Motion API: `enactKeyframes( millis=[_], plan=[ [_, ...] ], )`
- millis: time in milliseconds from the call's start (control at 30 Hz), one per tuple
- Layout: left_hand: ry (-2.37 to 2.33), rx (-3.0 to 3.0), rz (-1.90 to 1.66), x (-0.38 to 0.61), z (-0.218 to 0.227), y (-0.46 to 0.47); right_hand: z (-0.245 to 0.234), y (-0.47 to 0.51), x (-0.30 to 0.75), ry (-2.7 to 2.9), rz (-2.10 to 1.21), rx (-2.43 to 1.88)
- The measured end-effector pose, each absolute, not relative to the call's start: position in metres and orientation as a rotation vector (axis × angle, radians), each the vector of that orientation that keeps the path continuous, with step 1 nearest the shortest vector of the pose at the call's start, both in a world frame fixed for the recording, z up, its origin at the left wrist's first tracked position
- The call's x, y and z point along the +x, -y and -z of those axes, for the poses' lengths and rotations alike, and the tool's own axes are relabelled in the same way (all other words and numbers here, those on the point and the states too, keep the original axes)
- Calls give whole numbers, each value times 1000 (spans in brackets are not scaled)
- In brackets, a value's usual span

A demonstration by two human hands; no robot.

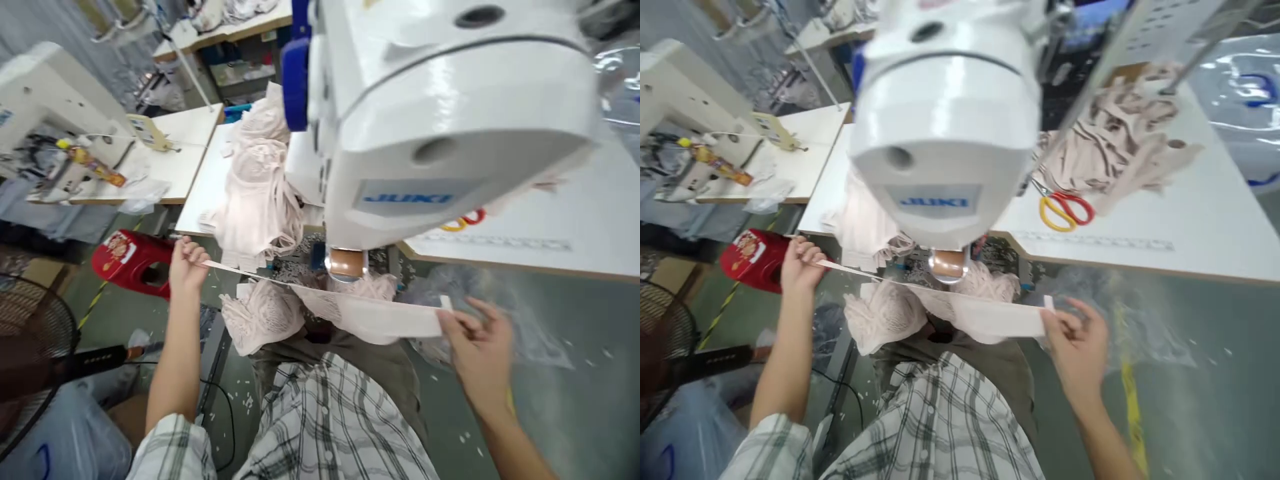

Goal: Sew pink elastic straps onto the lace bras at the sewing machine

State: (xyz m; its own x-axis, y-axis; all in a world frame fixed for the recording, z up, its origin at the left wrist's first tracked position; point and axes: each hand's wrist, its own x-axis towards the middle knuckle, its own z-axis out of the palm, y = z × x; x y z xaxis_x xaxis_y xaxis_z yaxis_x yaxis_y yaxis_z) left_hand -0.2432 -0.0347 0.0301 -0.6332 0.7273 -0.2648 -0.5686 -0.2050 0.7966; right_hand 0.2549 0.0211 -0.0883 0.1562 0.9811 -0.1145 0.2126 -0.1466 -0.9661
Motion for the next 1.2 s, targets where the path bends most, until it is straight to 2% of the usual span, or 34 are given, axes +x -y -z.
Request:
enactKeyframes(
  millis=[100,267,433,533,667,767,833,933,1067,1200],
  plan=[
    [-1191,238,-1822,-204,-23,35,93,-17,233,1176,-976,-1511],
    [-1139,495,-1337,-112,-11,33,64,-15,186,1865,-1477,-1249],
    [-1359,830,-974,-55,-16,31,30,-29,160,1870,-1733,-1053],
    [-1498,1254,-707,-39,-22,26,12,-38,158,1924,-1784,-994],
    [-1495,1561,-557,-33,-15,19,3,-47,165,2152,-1713,-1001],
    [-1649,1641,-731,-37,2,22,21,-52,171,2155,-1574,-1123],
    [-1678,1449,-954,-35,17,30,42,-51,172,1850,-1528,-1273],
    [-1292,1091,-945,-20,45,44,66,-36,164,1377,-1531,-1373],
    [-1022,679,-1084,12,74,51,66,-2,145,1445,-1366,-1430],
    [-1091,452,-1304,35,80,51,65,21,126,1544,-1197,-1428]
  ],
)
